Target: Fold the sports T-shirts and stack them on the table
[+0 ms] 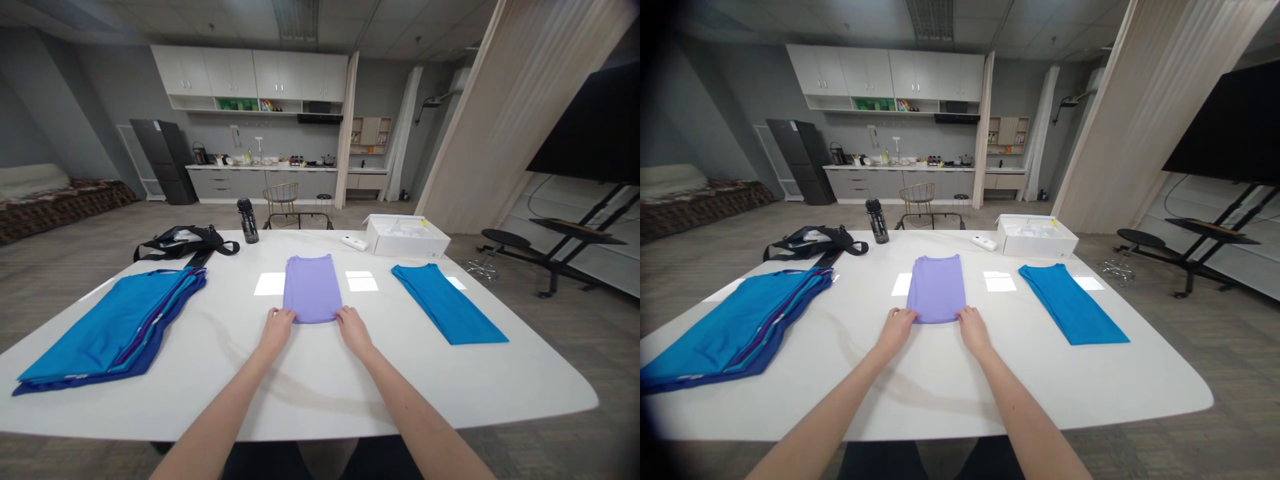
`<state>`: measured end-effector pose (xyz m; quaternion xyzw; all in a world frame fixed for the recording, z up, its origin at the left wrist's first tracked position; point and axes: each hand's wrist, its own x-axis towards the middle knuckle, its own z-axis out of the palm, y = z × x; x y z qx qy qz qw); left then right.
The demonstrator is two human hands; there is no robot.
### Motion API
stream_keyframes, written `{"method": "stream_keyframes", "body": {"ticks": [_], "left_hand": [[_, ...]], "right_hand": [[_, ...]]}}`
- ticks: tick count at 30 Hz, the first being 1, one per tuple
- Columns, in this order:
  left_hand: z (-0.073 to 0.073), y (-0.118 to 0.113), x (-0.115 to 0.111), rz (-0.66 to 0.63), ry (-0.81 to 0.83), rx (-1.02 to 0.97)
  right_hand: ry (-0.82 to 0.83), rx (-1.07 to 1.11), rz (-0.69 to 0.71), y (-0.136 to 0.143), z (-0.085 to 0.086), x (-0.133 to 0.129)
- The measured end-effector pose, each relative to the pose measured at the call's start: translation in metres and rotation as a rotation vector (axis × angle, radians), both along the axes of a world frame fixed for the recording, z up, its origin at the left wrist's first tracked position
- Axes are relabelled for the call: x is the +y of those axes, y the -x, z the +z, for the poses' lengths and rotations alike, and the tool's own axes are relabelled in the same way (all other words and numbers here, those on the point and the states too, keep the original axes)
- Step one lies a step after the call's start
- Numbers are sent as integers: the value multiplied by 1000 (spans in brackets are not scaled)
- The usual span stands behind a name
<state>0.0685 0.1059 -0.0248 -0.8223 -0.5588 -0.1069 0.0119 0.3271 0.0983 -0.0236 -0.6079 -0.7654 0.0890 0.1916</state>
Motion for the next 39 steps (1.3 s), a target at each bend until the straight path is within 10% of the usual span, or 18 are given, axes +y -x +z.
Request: {"method": "stream_keyframes", "body": {"ticks": [8, 14, 24, 34, 39], "left_hand": [[-6, 13, -101, -153, 126, -62], [19, 18, -151, -221, 270, -252], [13, 10, -36, -184, 75, -252], [-17, 14, -26, -75, 170, -52], [-5, 23, 28, 109, 150, -66]], "right_hand": [[81, 156, 180, -27, 3, -94], [187, 199, 242, -37, 22, -147], [145, 9, 184, -22, 21, -48], [190, -104, 223, -16, -3, -30], [100, -77, 0, -16, 5, 32]]}}
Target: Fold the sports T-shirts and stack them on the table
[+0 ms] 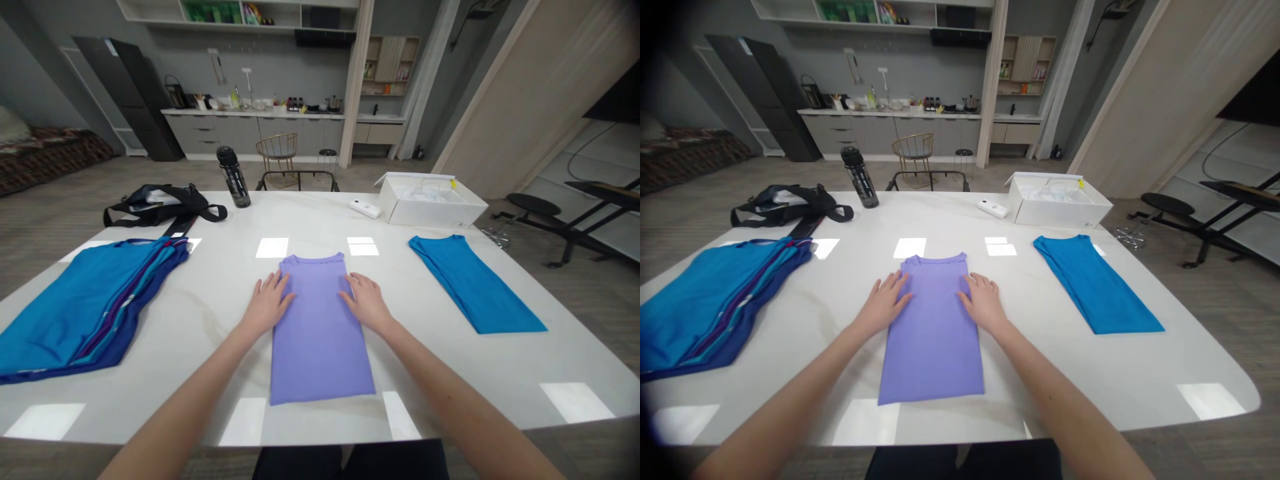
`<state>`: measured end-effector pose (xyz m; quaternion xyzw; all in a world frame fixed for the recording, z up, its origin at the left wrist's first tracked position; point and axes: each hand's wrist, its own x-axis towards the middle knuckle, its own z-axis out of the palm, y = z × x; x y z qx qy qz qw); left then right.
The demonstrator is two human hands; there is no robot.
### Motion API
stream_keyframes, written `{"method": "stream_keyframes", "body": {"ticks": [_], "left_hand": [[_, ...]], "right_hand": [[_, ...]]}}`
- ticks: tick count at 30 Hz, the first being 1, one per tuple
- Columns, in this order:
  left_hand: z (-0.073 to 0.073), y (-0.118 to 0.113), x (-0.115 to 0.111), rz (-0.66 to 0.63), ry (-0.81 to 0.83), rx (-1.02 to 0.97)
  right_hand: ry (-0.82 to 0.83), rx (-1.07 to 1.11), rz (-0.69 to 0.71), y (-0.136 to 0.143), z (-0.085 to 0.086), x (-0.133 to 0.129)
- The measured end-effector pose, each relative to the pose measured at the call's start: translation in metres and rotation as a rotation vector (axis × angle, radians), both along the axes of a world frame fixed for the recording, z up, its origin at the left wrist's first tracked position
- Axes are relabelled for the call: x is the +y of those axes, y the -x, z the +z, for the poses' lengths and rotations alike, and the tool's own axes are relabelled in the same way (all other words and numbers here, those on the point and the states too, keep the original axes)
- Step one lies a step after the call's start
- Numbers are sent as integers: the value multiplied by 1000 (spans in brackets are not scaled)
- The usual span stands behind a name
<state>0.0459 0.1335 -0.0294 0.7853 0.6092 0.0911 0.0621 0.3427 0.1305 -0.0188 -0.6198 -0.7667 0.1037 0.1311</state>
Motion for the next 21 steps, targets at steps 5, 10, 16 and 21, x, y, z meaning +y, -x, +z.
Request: {"method": "stream_keyframes", "body": {"ticks": [5, 10, 16, 21], "left_hand": [[14, 0, 73, 246, 123, -59], [17, 4, 114, 271, 364, -325], [24, 5, 114, 146, 383, -421], [33, 4, 96, -2, 163, -500]], "right_hand": [[193, 53, -227, -2, 7, 82], [366, 228, -171, 0, 7, 128], [384, 391, 42, 1, 9, 129], [253, 558, 118, -10, 14, 111]]}}
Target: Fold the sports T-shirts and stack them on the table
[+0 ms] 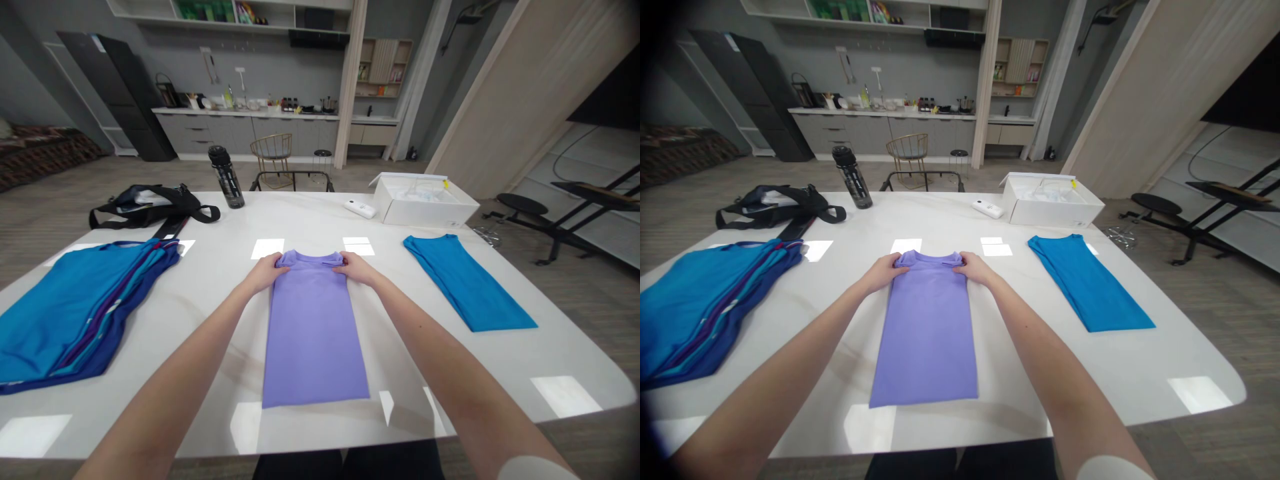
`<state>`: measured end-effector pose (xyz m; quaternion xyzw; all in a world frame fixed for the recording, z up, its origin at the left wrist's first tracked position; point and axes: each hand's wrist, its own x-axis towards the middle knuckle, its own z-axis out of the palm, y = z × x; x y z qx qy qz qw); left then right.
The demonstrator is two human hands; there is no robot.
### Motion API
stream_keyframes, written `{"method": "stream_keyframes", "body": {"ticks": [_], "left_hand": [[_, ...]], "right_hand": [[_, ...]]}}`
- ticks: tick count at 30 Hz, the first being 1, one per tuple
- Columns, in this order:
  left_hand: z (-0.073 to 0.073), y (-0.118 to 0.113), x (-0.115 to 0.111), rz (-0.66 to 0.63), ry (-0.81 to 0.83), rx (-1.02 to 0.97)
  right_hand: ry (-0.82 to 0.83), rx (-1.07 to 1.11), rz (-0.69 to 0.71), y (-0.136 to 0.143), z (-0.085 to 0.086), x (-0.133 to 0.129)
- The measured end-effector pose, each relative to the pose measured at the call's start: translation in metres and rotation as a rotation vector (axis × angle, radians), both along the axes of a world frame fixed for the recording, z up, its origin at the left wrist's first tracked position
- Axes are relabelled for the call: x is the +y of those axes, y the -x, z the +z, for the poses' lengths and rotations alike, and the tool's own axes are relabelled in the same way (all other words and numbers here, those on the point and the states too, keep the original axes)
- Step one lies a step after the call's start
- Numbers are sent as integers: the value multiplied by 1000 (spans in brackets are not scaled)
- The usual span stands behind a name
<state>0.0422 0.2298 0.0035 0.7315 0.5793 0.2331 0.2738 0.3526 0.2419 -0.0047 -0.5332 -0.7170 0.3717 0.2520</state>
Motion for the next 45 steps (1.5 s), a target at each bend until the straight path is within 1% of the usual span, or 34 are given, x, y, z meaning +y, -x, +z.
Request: {"method": "stream_keyframes", "body": {"ticks": [2, 4, 6, 8, 11, 13, 15, 17, 22, 25, 27, 30, 32, 33, 35, 37, 38, 39, 40, 43, 45], "left_hand": [[7, -3, -8, -4, -82, 18], [20, -11, -17, -6, -159, 59], [40, -24, -29, -25, -248, 85], [64, -41, -46, -64, -338, 70], [101, -68, -78, -139, -442, 5], [122, -87, -98, -208, -485, -42], [138, -109, -114, -293, -507, -75], [151, -134, -124, -371, -516, -92], [177, -212, -139, -494, -590, -147], [187, -258, -153, -577, -646, -190], [192, -285, -164, -623, -660, -255], [197, -324, -178, -635, -614, -400], [200, -350, -180, -610, -506, -500], [201, -364, -178, -596, -437, -544], [198, -390, -167, -568, -295, -615], [187, -414, -147, -530, -178, -654], [177, -425, -133, -504, -131, -661], [163, -435, -118, -476, -92, -659], [146, -443, -102, -449, -62, -649], [86, -458, -55, -382, 5, -550], [48, -460, -28, -352, 18, -419]], "right_hand": [[-92, 48, -24, -5, 9, -10], [-181, 54, -28, -11, 24, -24], [-264, 25, -40, -19, 43, -43], [-333, 4, -77, -33, 64, -67], [-398, 27, -139, -64, 90, -110], [-427, 44, -175, -90, 104, -140], [-460, 51, -217, -117, 118, -168], [-503, 40, -275, -144, 131, -191], [-618, -12, -442, -207, 167, -236], [-681, -26, -544, -246, 186, -268], [-731, -37, -598, -271, 198, -290], [-805, -41, -651, -303, 216, -313], [-830, -41, -676, -323, 227, -314], [-833, -45, -687, -333, 230, -309], [-821, -61, -706, -354, 231, -287], [-787, -84, -710, -376, 221, -254], [-765, -99, -706, -386, 211, -235], [-742, -118, -703, -396, 198, -215], [-713, -144, -700, -404, 183, -194], [-595, -238, -702, -417, 132, -137], [-478, -289, -690, -418, 100, -108]]}}
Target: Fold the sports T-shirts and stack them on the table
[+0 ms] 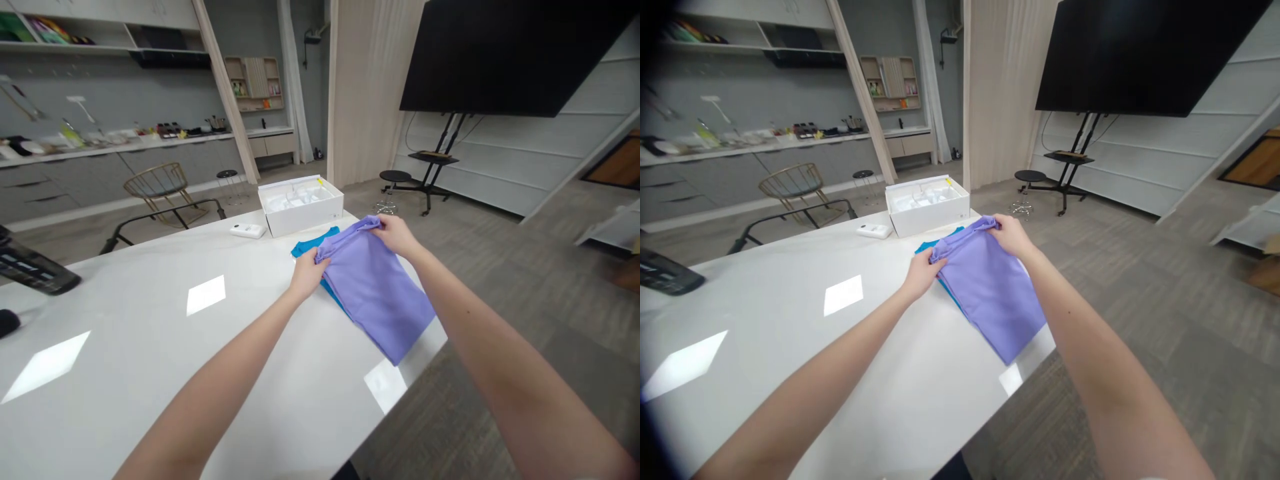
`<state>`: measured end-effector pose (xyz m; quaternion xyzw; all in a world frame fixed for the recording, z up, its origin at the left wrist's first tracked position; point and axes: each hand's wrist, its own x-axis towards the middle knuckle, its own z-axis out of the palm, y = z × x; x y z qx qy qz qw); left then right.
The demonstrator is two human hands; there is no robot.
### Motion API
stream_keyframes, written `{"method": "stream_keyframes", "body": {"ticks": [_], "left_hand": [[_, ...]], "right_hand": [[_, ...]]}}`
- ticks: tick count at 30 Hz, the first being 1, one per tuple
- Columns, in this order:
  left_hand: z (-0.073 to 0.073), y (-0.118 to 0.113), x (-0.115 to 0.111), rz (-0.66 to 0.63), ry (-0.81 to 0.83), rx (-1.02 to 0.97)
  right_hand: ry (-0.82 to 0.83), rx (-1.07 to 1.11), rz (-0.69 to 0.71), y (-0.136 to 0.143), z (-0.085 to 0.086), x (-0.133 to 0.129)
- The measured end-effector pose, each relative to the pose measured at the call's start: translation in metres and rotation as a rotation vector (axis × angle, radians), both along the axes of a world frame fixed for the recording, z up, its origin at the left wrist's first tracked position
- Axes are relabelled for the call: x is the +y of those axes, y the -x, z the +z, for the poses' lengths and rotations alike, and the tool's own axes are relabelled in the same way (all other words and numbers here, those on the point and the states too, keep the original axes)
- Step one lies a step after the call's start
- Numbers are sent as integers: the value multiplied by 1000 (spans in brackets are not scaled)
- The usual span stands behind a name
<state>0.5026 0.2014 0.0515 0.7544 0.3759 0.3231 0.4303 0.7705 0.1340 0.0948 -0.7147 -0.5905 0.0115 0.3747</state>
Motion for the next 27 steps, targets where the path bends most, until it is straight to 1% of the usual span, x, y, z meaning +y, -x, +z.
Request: {"method": "stream_keyframes", "body": {"ticks": [1, 2, 3, 4, 6, 8, 10, 12, 14, 16, 17, 19, 21, 22, 23, 24, 26, 27], "left_hand": [[-15, 0, 11, 17, -9, 49], [-26, 0, 20, 33, -17, 82], [-33, 1, 27, 49, -22, 92], [-36, 1, 34, 65, -25, 82], [-35, -1, 46, 92, -32, 34], [-29, -6, 61, 118, -34, -14], [-23, -12, 80, 153, -28, -44], [-22, -19, 104, 204, -23, -51], [-27, -24, 126, 263, -34, -23], [-35, -26, 142, 307, -42, 47], [-40, -25, 145, 330, -46, 101], [-51, -23, 142, 383, -94, 231], [-61, -20, 130, 381, -226, 348], [-66, -18, 122, 338, -315, 393], [-69, -17, 114, 257, -400, 430], [-73, -16, 106, 150, -462, 464], [-77, -15, 92, -34, -498, 537], [-78, -14, 86, -84, -489, 566]], "right_hand": [[53, 6, -3, 1, -13, 12], [88, 16, -7, 1, -24, 21], [102, 29, -12, 2, -31, 30], [99, 42, -16, 2, -36, 37], [64, 60, -20, 0, -38, 51], [32, 50, -14, -4, -32, 67], [5, 28, -18, -7, -25, 87], [-12, 14, -38, -10, -21, 109], [-1, 12, -61, -9, -25, 131], [40, -1, -72, -5, -39, 149], [72, -16, -83, -1, -48, 155], [169, -54, -137, 8, -71, 160], [288, -90, -214, 17, -93, 156], [326, -104, -234, 22, -102, 152], [341, -118, -237, 26, -110, 147], [329, -133, -222, 30, -115, 140], [275, -167, -154, 37, -121, 126], [271, -180, -103, 41, -122, 118]]}}
